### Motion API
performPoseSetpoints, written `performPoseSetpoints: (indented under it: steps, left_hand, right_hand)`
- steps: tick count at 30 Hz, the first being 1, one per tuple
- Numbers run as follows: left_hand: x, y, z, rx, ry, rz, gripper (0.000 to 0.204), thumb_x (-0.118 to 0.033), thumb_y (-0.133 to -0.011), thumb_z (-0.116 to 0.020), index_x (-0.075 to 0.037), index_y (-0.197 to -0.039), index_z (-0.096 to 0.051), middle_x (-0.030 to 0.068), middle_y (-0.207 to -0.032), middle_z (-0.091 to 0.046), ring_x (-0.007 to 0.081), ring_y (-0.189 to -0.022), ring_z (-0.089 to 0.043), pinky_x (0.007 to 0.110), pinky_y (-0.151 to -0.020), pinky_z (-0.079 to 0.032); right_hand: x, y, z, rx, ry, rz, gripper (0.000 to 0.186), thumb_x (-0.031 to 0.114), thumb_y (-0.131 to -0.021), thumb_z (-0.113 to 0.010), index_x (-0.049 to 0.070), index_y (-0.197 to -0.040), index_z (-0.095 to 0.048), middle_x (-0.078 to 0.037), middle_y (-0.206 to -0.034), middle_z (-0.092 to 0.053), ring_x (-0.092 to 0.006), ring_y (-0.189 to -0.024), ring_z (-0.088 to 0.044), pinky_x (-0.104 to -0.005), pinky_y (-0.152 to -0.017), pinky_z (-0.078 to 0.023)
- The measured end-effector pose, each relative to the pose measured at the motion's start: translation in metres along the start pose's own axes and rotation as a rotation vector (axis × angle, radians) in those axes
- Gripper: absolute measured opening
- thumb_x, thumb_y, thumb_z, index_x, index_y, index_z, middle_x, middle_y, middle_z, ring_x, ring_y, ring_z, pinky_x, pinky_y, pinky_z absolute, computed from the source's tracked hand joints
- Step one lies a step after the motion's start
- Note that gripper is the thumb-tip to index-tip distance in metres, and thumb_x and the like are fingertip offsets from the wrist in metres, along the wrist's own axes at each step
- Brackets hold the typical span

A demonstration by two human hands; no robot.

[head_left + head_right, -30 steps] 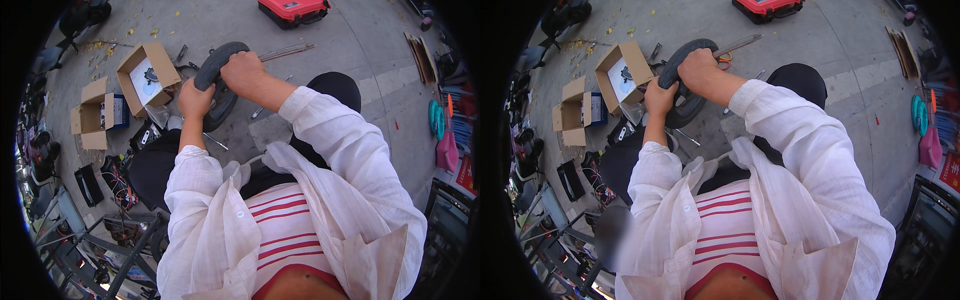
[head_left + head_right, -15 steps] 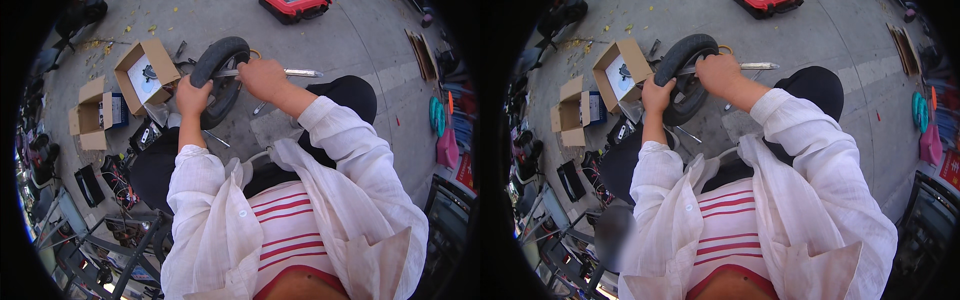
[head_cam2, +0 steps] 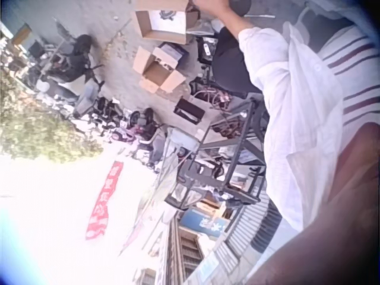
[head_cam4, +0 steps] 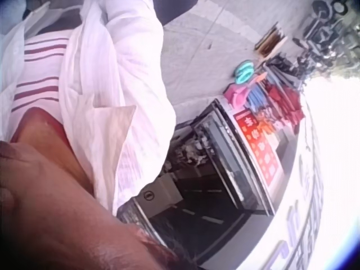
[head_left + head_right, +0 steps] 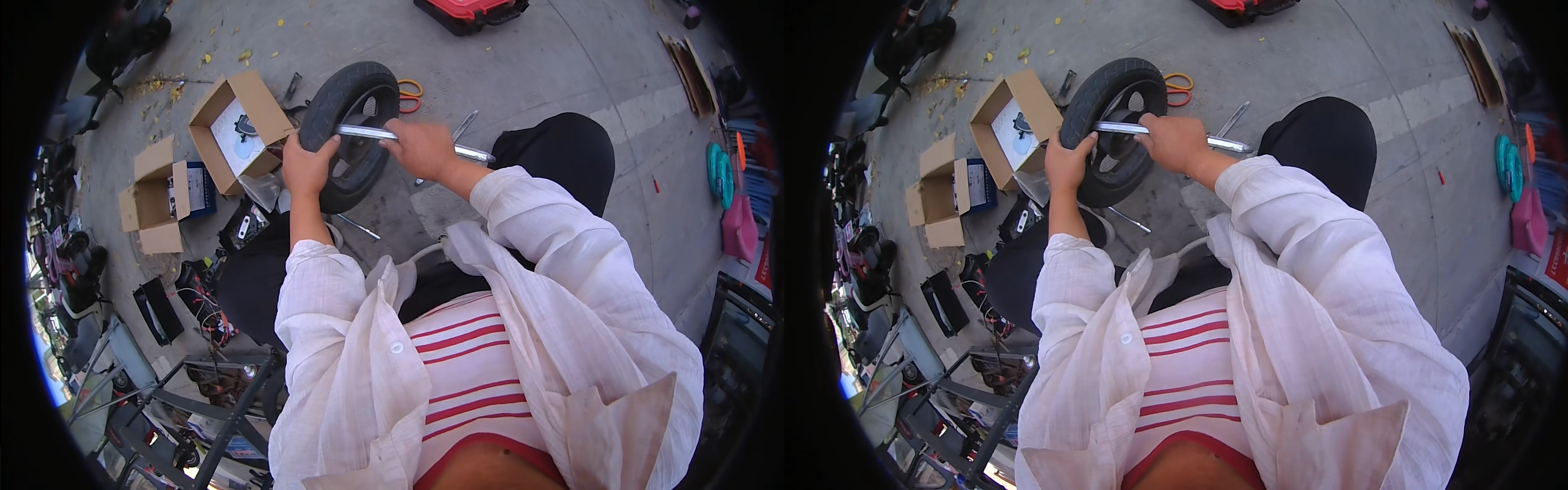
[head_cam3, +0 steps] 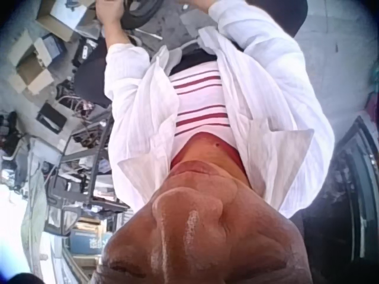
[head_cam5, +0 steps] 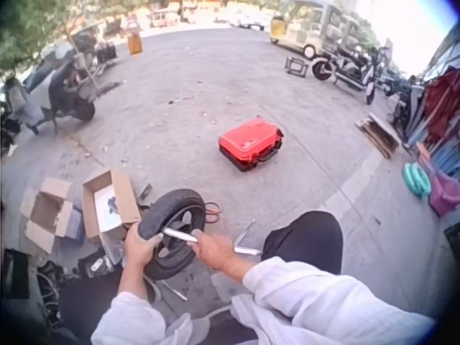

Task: The person uses tire levers to pry a tire off a small wheel rim. They repeatedly insert the levers between the tire bead and rim, lever the bead over the rim edge, and rotate the wheel to continue the removal process.

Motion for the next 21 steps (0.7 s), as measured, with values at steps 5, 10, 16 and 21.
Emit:
performPoseSetpoints:
  steps: [5, 10, 16, 21]
  left_hand:
    - [-0.002, 0.006, 0.003, -0.019, 0.049, -0.034, 0.074, -0.045, -0.064, -0.081, 0.000, -0.119, -0.060, 0.0198, -0.113, -0.065, 0.0360, -0.106, -0.062, 0.042, -0.092, -0.047]
    - [-0.013, 0.012, 0.007, -0.083, -0.002, -0.080, 0.074, -0.042, -0.065, -0.081, -0.004, -0.123, -0.058, 0.0202, -0.116, -0.062, 0.0364, -0.110, -0.059, 0.044, -0.093, -0.045]
    - [-0.036, 0.021, -0.011, -0.060, -0.014, -0.158, 0.081, -0.041, -0.067, -0.080, -0.002, -0.132, -0.050, 0.0235, -0.121, -0.057, 0.0402, -0.114, -0.055, 0.045, -0.096, -0.045]
    - [-0.052, 0.054, 0.000, -0.010, -0.028, -0.200, 0.086, -0.038, -0.069, -0.079, -0.002, -0.138, -0.043, 0.0240, -0.125, -0.053, 0.0410, -0.119, -0.050, 0.044, -0.101, -0.041]
  right_hand:
    - [-0.010, 0.008, -0.029, 0.107, -0.178, -0.088, 0.029, 0.039, -0.092, -0.058, 0.012, -0.102, -0.058, -0.016, -0.085, -0.068, -0.0399, -0.082, -0.065, -0.0518, -0.070, -0.048]
    - [-0.023, 0.011, -0.069, 0.128, -0.379, -0.056, 0.028, 0.036, -0.096, -0.054, 0.008, -0.099, -0.054, -0.022, -0.088, -0.065, -0.0455, -0.085, -0.061, -0.0534, -0.072, -0.046]
    - [-0.049, 0.014, -0.096, 0.168, -0.458, -0.100, 0.029, 0.031, -0.096, -0.056, 0.003, -0.101, -0.052, -0.025, -0.096, -0.064, -0.0466, -0.094, -0.058, -0.0505, -0.077, -0.045]
    - [-0.052, 0.013, -0.117, 0.203, -0.387, -0.115, 0.032, 0.023, -0.093, -0.061, 0.006, -0.119, -0.056, -0.025, -0.109, -0.064, -0.0449, -0.105, -0.058, -0.0479, -0.087, -0.047]
Point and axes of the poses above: each hand's wrist, its own y-axis away from the middle knuckle, its own z-axis out of the back of the hand, x = y × z, the point moved 9 cm from there along -y, towards the middle knuckle
